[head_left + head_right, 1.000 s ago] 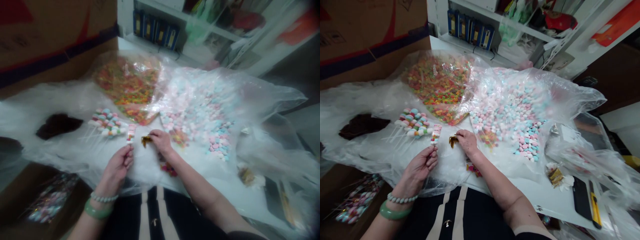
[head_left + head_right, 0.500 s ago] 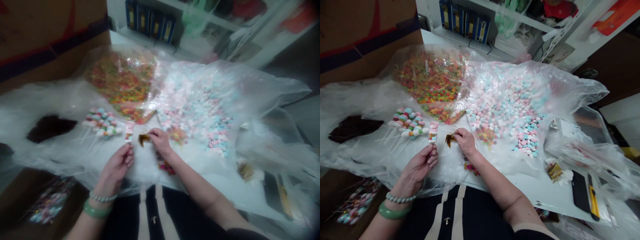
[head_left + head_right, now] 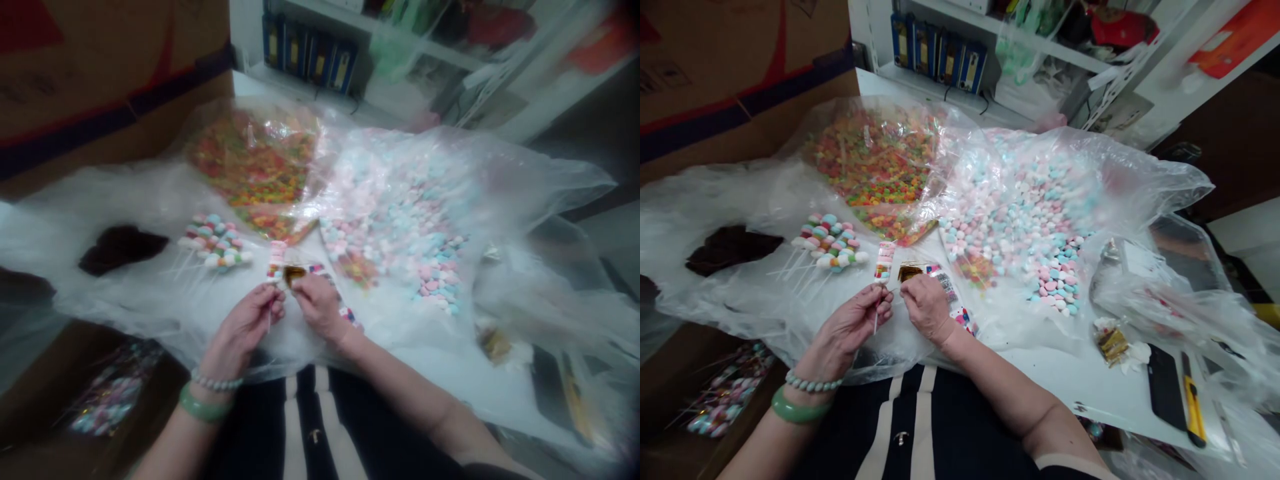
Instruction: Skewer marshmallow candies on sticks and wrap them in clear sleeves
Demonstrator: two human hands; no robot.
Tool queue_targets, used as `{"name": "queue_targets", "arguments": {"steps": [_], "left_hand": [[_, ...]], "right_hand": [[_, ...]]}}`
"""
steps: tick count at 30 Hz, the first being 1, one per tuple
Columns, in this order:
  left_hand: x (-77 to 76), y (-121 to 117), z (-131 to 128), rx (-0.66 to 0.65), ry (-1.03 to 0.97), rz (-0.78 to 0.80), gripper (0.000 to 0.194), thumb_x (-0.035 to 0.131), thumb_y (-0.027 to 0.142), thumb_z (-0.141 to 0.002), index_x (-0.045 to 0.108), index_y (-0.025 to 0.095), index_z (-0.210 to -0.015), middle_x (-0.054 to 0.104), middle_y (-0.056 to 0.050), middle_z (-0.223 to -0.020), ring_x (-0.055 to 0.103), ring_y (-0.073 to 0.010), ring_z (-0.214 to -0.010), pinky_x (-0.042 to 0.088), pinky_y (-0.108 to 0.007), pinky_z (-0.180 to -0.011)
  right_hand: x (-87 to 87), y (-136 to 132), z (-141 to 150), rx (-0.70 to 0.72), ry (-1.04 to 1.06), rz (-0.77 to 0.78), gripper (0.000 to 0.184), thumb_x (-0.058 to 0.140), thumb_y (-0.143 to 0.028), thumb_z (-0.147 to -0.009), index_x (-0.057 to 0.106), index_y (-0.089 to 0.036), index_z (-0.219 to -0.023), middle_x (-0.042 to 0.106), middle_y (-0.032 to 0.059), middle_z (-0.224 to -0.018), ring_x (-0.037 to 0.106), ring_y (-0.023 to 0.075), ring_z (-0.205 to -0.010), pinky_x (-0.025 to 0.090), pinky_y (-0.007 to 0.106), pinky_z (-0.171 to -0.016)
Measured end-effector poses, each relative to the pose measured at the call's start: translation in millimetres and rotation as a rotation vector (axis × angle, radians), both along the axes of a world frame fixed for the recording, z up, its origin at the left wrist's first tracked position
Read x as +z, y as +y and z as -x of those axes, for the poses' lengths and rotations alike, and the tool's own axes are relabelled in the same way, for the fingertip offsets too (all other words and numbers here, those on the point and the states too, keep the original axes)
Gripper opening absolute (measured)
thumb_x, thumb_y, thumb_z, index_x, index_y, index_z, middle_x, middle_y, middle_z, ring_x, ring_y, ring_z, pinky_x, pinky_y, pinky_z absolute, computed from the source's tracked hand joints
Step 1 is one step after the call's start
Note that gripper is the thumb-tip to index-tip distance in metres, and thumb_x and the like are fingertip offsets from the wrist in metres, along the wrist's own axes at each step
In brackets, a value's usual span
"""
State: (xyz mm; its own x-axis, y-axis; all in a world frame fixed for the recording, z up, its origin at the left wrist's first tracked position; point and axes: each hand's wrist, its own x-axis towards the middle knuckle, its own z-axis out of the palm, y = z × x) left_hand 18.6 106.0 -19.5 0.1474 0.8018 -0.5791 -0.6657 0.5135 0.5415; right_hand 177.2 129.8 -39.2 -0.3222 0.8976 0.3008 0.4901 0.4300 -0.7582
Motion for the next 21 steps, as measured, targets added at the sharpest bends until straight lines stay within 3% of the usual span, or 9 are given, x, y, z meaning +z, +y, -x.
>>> {"name": "queue_targets", "arguments": {"steps": [4, 6, 9, 12, 15, 18, 21], "left_hand": [[-6.5, -5, 8, -0.048, 0.163, -0.148, 0.020, 0.075, 0.019, -0.071, 0.056, 0.014, -0.065, 0.061, -0.001, -0.063, 0.048, -0.0071, -0.044, 0.045, -0.022, -0.049], [-7.4, -6, 10, -0.053, 0.226, -0.182, 0.024, 0.078, 0.024, -0.068, 0.056, 0.014, -0.065, 0.062, -0.001, -0.063, 0.048, -0.0070, -0.044, 0.045, -0.023, -0.049], [-7.3, -7, 11, -0.061, 0.256, -0.186, 0.028, 0.080, 0.029, -0.064, 0.057, 0.014, -0.066, 0.062, -0.001, -0.064, 0.047, -0.0066, -0.044, 0.045, -0.023, -0.049], [-9.6, -8, 11, -0.033, 0.278, -0.141, 0.031, 0.081, 0.031, -0.062, 0.056, 0.015, -0.068, 0.064, -0.001, -0.066, 0.051, -0.0077, -0.045, 0.045, -0.022, -0.048], [-14.9, -10, 6, -0.024, 0.303, -0.058, 0.031, 0.080, 0.033, -0.063, 0.055, 0.016, -0.072, 0.058, 0.003, -0.058, 0.039, -0.0040, -0.035, 0.030, -0.017, -0.036], [-20.3, -14, -4, -0.046, 0.302, -0.007, 0.030, 0.077, 0.032, -0.065, 0.054, 0.016, -0.071, 0.049, 0.007, -0.050, 0.024, -0.0009, -0.029, 0.014, -0.016, -0.032], [-23.6, -16, -17, -0.045, 0.290, 0.007, 0.032, 0.077, 0.034, -0.064, 0.052, 0.016, -0.070, 0.048, 0.007, -0.050, 0.024, -0.0008, -0.030, 0.014, -0.017, -0.032]], "right_hand": [[4.2, -4, 3, 0.029, 0.592, 0.859, 0.019, 0.061, -0.038, -0.078, 0.061, -0.019, -0.077, 0.062, 0.0004, -0.069, 0.055, 0.0131, -0.062, 0.040, 0.027, -0.062], [4.9, -3, 4, 0.056, 0.715, 1.076, 0.021, 0.069, -0.036, -0.069, 0.061, -0.017, -0.072, 0.060, -0.0010, -0.061, 0.050, 0.0098, -0.054, 0.036, 0.024, -0.055], [5.7, -2, 5, 0.060, 0.734, 1.190, 0.019, 0.074, -0.027, -0.058, 0.061, -0.015, -0.066, 0.055, -0.0040, -0.052, 0.042, 0.0065, -0.046, 0.028, 0.022, -0.049], [9.7, -5, 6, 0.013, 0.720, 1.118, 0.012, 0.070, -0.023, -0.059, 0.063, -0.016, -0.066, 0.052, -0.0060, -0.048, 0.040, 0.0070, -0.045, 0.029, 0.022, -0.049], [14.7, -10, 9, 0.032, 0.550, 0.809, 0.006, 0.065, -0.020, -0.067, 0.068, -0.019, -0.072, 0.061, -0.0035, -0.059, 0.053, 0.0115, -0.059, 0.041, 0.025, -0.061], [12.2, -11, 14, 0.035, 0.318, 0.497, 0.020, 0.058, -0.015, -0.075, 0.074, -0.023, -0.084, 0.073, -0.0001, -0.086, 0.065, 0.0167, -0.087, 0.047, 0.030, -0.083], [1.7, -9, 16, -0.035, 0.160, 0.383, 0.029, 0.054, -0.012, -0.079, 0.076, -0.024, -0.094, 0.074, 0.0018, -0.101, 0.066, 0.0186, -0.100, 0.047, 0.031, -0.092]]}}
